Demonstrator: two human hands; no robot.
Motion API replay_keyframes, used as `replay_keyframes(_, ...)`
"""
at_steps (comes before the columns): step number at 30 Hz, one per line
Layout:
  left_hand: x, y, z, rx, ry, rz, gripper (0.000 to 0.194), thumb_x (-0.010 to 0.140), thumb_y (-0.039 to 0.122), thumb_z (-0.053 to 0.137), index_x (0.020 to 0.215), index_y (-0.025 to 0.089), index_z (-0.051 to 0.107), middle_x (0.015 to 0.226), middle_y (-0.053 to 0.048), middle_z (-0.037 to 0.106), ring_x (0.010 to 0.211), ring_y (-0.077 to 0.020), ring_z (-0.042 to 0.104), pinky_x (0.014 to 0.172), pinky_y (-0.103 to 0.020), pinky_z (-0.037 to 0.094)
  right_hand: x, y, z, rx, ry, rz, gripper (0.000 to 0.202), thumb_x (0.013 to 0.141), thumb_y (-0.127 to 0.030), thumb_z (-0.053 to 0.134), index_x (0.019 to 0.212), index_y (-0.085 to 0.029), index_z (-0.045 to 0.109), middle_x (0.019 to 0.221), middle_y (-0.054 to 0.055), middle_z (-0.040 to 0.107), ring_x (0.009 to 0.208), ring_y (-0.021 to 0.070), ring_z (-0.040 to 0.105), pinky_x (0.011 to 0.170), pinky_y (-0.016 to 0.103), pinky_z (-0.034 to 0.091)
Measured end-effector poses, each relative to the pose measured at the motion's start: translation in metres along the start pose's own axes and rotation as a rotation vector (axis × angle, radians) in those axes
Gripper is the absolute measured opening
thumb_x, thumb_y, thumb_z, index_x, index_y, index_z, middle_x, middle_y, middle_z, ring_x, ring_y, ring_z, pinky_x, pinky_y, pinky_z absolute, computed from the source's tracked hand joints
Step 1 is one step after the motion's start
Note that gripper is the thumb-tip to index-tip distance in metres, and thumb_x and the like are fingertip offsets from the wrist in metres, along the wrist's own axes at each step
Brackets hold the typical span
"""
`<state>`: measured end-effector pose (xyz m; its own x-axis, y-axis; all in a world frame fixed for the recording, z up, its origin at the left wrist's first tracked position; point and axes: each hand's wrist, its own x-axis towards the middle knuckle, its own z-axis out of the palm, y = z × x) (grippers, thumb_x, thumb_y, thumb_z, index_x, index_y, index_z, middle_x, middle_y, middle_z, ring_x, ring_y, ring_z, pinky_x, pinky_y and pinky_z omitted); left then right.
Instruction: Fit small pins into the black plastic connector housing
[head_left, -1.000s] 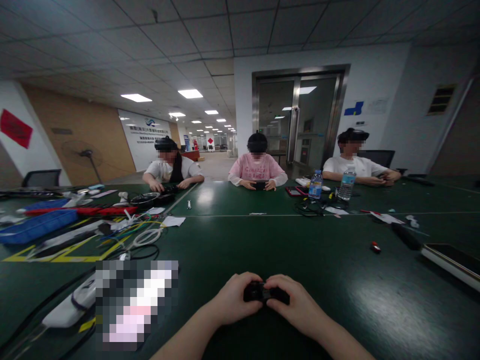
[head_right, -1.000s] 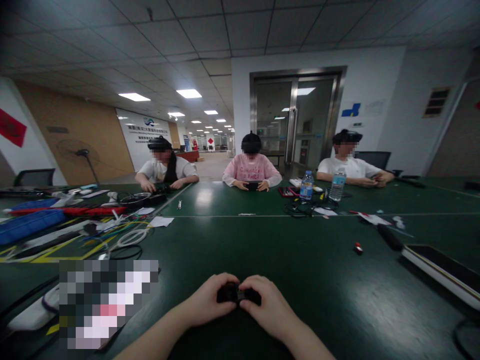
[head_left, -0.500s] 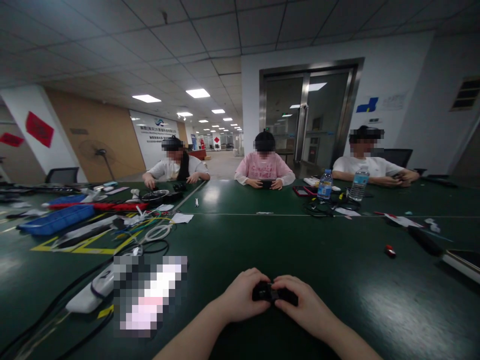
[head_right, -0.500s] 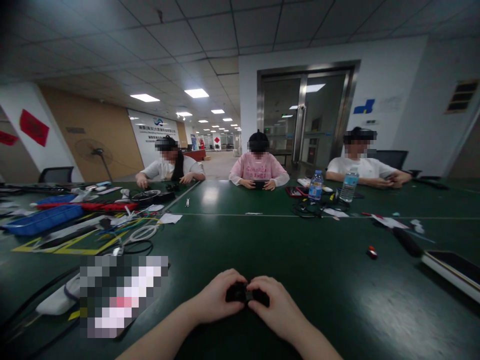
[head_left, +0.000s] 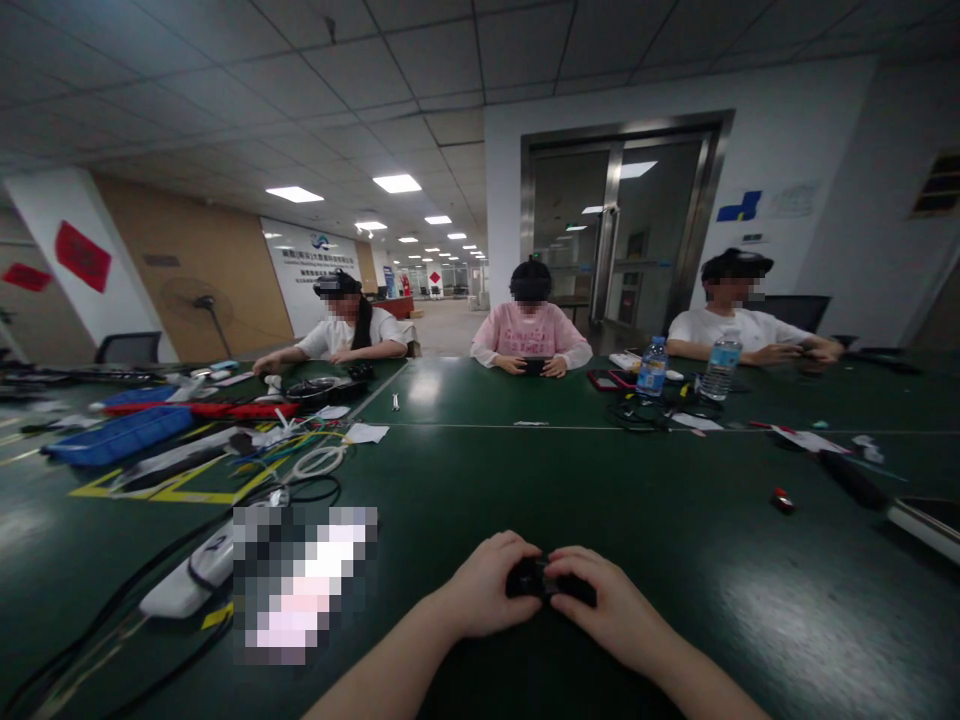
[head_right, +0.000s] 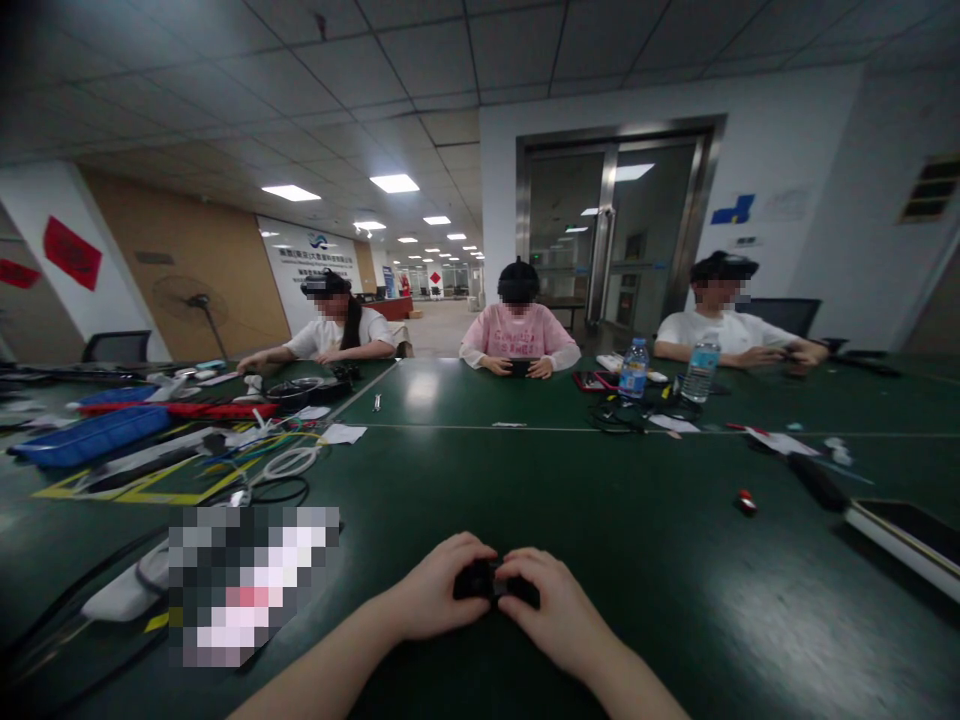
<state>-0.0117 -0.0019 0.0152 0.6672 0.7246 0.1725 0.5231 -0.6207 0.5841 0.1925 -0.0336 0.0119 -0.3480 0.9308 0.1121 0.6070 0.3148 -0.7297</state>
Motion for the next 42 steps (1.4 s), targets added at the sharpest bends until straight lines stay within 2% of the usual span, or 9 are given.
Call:
replay_keyframes(7, -0.0007, 0.0015, 0.0004, -0.038, 0.005, -0.015, 0.036, 0.070, 0.024, 0.063, 0.105, 0.023, 0.057, 0.104, -0.005, 0.055, 0.098, -0.0205, 0.052, 0.087, -0.032, 0.043, 0.0004, 0.0031, 0.0009, -0.005, 0.010, 0.017, 0.028, 0.074, -0.023, 0.062, 0.102, -0.027, 0.065, 0.117, 0.004, 0.059, 0.109, 0.0230, 0.053, 0.095, 0.038, 0.040)
replay_keyframes(14, -0.0015, 0.0027, -0.0007, -0.057, -0.002, -0.023, 0.043, 0.070, 0.023, 0.063, 0.111, 0.023, 0.054, 0.108, -0.005, 0.054, 0.101, -0.0211, 0.050, 0.090, -0.034, 0.041, 0.0004, 0.0033, 0.0032, 0.007, 0.028, 0.014, 0.025, 0.074, -0.023, 0.063, 0.098, -0.028, 0.066, 0.112, 0.002, 0.061, 0.106, 0.0222, 0.055, 0.093, 0.036, 0.041)
replay_keyframes(19, -0.0016, 0.0044, -0.0023, -0.062, -0.002, -0.016, 0.037, 0.071, 0.022, 0.061, 0.107, 0.022, 0.056, 0.106, -0.005, 0.055, 0.099, -0.0206, 0.051, 0.088, -0.033, 0.041, -0.0011, 0.0015, 0.0015, 0.016, 0.027, 0.013, 0.027, 0.073, -0.022, 0.063, 0.099, -0.027, 0.065, 0.114, 0.003, 0.060, 0.107, 0.0226, 0.054, 0.093, 0.037, 0.041)
replay_keyframes(29, -0.0011, 0.0019, -0.0026, -0.070, -0.015, -0.027, 0.041, 0.070, 0.024, 0.063, 0.110, 0.023, 0.055, 0.108, -0.006, 0.053, 0.101, -0.0213, 0.051, 0.089, -0.034, 0.041, 0.0006, 0.0027, 0.0025, -0.006, 0.023, 0.013, 0.023, 0.074, -0.023, 0.061, 0.097, -0.028, 0.066, 0.114, 0.002, 0.060, 0.108, 0.0225, 0.053, 0.095, 0.038, 0.040)
replay_keyframes(42, 0.0036, 0.0044, -0.0064, -0.042, -0.044, -0.038, 0.037, 0.073, 0.027, 0.061, 0.109, 0.021, 0.058, 0.105, -0.006, 0.054, 0.098, -0.0212, 0.051, 0.087, -0.033, 0.043, 0.0026, -0.0017, -0.0044, 0.019, 0.007, -0.008, 0.033, 0.072, -0.020, 0.063, 0.104, -0.025, 0.062, 0.112, 0.003, 0.061, 0.107, 0.0208, 0.054, 0.096, 0.035, 0.039)
